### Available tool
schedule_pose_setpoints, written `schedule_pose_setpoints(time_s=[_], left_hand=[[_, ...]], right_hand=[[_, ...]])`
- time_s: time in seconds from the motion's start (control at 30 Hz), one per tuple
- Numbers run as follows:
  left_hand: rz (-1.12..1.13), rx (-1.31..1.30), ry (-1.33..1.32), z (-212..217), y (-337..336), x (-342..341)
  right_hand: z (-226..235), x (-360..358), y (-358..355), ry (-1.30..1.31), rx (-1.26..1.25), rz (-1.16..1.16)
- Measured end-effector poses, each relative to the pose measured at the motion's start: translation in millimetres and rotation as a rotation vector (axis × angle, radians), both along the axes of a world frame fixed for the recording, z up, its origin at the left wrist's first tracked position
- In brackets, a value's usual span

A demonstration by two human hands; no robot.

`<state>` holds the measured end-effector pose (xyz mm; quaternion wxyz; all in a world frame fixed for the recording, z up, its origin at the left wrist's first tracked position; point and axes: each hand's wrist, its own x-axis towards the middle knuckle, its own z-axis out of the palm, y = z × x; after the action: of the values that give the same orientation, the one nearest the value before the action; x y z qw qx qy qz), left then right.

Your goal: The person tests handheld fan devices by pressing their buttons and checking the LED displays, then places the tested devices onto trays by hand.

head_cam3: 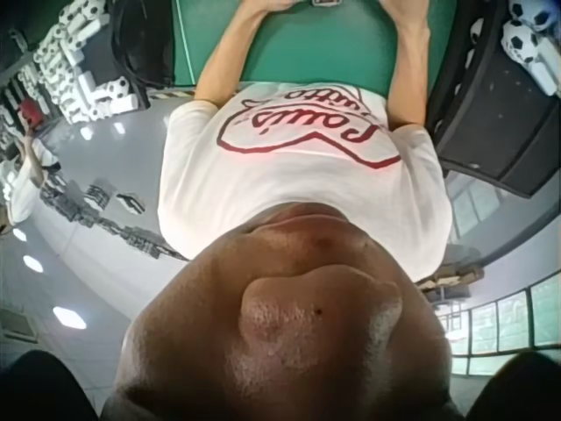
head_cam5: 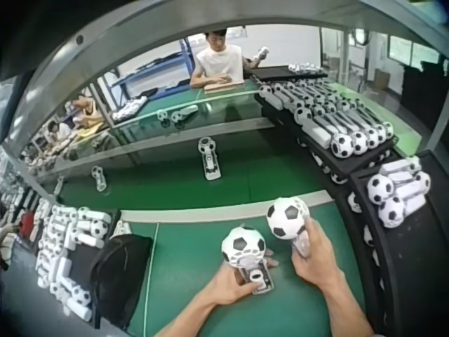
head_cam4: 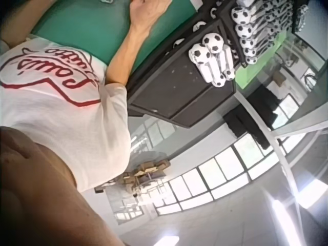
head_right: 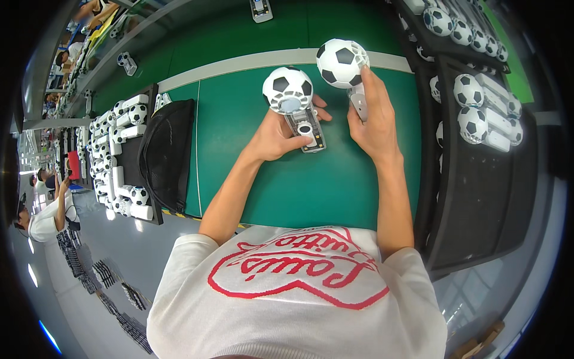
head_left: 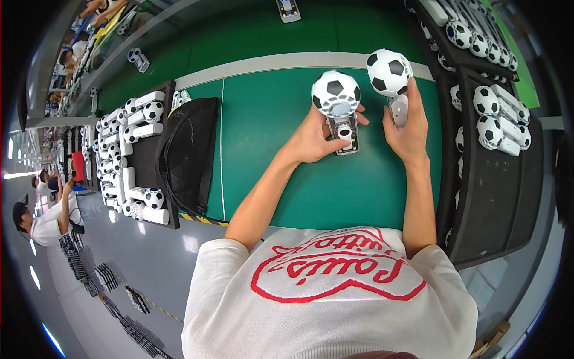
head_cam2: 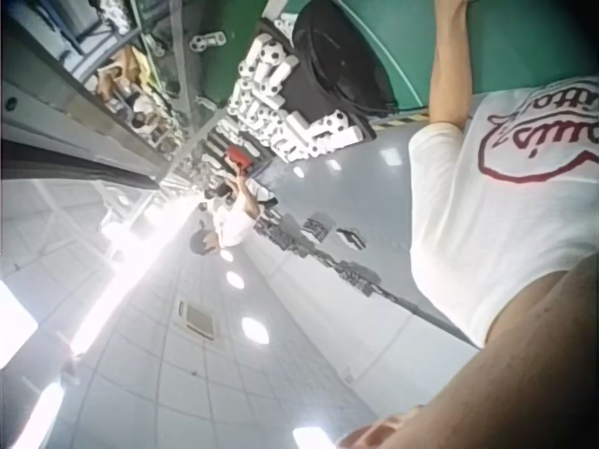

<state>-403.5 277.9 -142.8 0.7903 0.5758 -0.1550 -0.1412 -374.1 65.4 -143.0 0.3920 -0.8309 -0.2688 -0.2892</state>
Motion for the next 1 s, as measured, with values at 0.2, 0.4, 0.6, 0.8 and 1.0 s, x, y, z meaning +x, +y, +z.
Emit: schedule_pose_setpoints(time_s=[0.2, 0.4, 0.6, 0.8, 1.0], left_hand=[[-0.064, 0.026, 0.115, 6.4, -16.6, 0.5], [-0.064, -0.106, 0.209, -25.9, -10.4, 2.9], [-0.041, -0.257, 0.264, -26.2, -13.4, 4.1], [-0.031, -0.298, 0.297, -25.5, -14.0, 6.2], [0.001, -0.298, 0.316, -19.5, -13.8, 3.6]], right_hand=[[38.8, -11.9, -3.7, 0.466, 0.913, 0.353], [70.0, -70.1, -54.4, 0.798, 1.547, 0.613], [119.8, -120.1, -128.9, 0.546, 1.075, -0.2], [77.2, -89.9, -247.4, 0.572, 1.091, -0.684], [78.4, -57.4, -254.1, 0.67, 0.727, -0.9]])
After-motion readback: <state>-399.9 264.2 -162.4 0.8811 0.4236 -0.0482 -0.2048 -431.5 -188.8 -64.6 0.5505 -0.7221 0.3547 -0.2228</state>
